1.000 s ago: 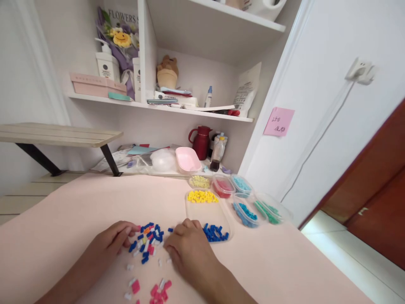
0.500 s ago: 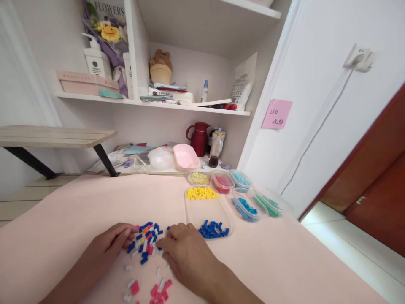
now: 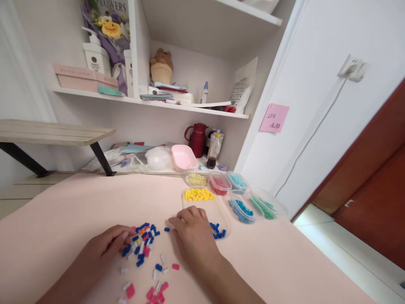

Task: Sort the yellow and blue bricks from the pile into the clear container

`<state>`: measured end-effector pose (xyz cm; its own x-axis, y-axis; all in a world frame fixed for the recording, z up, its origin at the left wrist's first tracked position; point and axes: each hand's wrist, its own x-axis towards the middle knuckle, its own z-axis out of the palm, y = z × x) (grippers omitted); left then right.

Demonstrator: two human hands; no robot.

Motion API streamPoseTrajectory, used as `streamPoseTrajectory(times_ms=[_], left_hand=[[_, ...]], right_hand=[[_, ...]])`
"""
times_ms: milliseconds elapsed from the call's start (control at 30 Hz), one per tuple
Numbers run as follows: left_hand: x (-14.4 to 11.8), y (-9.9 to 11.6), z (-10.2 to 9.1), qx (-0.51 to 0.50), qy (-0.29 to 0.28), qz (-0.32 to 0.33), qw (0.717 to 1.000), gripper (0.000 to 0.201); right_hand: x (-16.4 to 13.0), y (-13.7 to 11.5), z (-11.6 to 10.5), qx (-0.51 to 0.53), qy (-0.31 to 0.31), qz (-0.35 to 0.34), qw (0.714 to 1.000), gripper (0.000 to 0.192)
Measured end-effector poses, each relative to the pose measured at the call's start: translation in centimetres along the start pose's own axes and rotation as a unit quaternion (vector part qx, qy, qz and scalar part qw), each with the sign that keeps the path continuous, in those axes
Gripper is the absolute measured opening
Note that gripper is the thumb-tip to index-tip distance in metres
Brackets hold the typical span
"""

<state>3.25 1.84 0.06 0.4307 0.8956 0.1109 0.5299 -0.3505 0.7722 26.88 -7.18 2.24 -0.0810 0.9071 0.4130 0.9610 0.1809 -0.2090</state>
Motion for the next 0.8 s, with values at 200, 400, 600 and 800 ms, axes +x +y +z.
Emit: streamPoseTrajectory(times_ms=[200,400,600,800], left_hand=[[0.2,-0.6,0.0,-0.005,-0.006,-0.002,1.0,0.036],[0.6,-0.7,-0.1,0.011,0.001,-0.018,1.0,0.039],[1.2,-1.5,0.0,0.023,0.004,-0.026,0.999,0.041],[1.1,-1.9,0.1,0.016,0.001,-0.018,1.0,0.039]], right_hand=[[1.2,-0.8,2.1,-0.083,-0.023,-0.02,0.996,0.01],[0.9,-0.6,1.4,-0.027,-0.034,0.009,0.999,0.008],[0.1,3.2,-3.4,0.106,0.055,0.069,0.99,0.011],[-0.5,4.7,-5.4,0.107,0.028,0.116,0.987,0.012]])
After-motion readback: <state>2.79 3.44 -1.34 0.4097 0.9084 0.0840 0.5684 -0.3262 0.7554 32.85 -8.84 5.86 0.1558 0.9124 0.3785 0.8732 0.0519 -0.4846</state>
